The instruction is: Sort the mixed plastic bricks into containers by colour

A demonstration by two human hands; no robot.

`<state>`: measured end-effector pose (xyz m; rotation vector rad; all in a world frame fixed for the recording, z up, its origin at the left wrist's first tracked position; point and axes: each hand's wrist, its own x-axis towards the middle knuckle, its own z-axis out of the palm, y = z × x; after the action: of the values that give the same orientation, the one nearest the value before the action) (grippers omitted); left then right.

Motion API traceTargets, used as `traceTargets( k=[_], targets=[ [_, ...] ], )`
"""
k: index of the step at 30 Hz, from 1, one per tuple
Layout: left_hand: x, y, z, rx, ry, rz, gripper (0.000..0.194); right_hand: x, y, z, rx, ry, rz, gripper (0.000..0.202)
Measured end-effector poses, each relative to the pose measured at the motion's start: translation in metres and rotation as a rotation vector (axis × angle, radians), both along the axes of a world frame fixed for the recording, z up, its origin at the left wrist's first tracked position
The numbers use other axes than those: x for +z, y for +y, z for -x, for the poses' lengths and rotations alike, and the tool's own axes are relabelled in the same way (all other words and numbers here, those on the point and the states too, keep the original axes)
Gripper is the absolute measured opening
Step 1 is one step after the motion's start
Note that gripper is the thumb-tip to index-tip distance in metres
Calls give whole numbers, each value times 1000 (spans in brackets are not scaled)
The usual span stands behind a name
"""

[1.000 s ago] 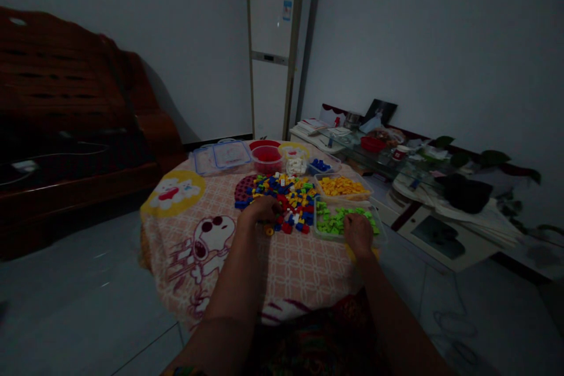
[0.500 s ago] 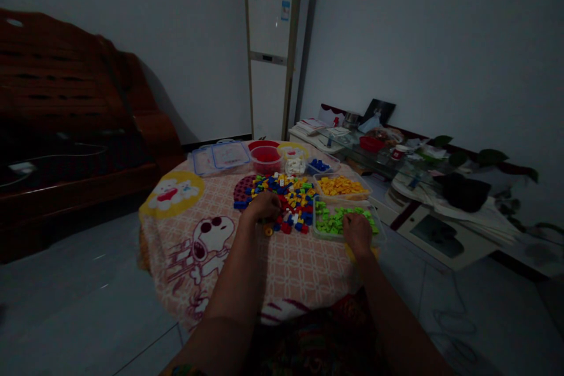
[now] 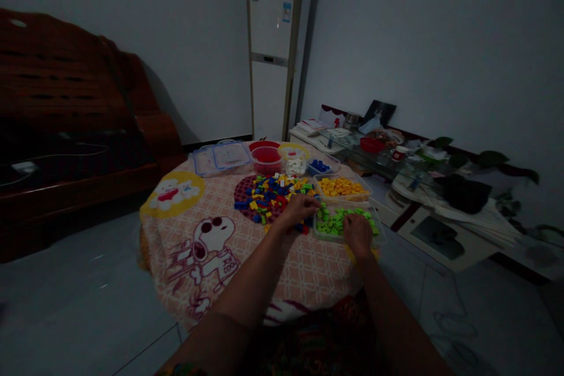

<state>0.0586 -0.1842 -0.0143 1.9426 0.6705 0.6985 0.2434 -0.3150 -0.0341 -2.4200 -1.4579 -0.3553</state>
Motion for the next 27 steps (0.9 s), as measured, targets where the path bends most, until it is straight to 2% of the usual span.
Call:
traceTargets(
  k=[5, 8, 11, 13, 15, 16, 18, 20, 22, 27],
  targets=[
    [2, -7, -7, -39, 86, -79, 28, 0, 0, -1, 6, 2, -8, 29],
    [13, 1, 10, -5, 134, -107, 29, -1, 0, -1, 10, 3, -10, 29],
    [25, 17, 53, 93, 278, -164, 22, -2, 0, -1, 8, 7, -8, 30],
    [30, 29, 93, 239, 415, -198, 17, -2, 0, -1, 10, 10, -4, 30],
    [30, 39, 131, 440, 562, -188, 13, -3, 0, -1, 7, 8, -2, 29],
    [29, 42, 146, 501, 619, -160, 14, -3, 1, -1, 3, 6, -2, 29],
    [24, 46, 163, 498, 694, -67, 16, -2, 1, -1, 0, 2, -2, 28],
    [18, 47, 162, 428, 725, 5, 15, -1, 1, -1, 4, 1, -5, 28],
    [15, 47, 148, 372, 753, -4, 16, -1, 1, -1, 4, 3, -12, 28],
    [12, 47, 113, 439, 776, -183, 21, -4, 0, -2, 8, 1, -36, 27]
  ],
)
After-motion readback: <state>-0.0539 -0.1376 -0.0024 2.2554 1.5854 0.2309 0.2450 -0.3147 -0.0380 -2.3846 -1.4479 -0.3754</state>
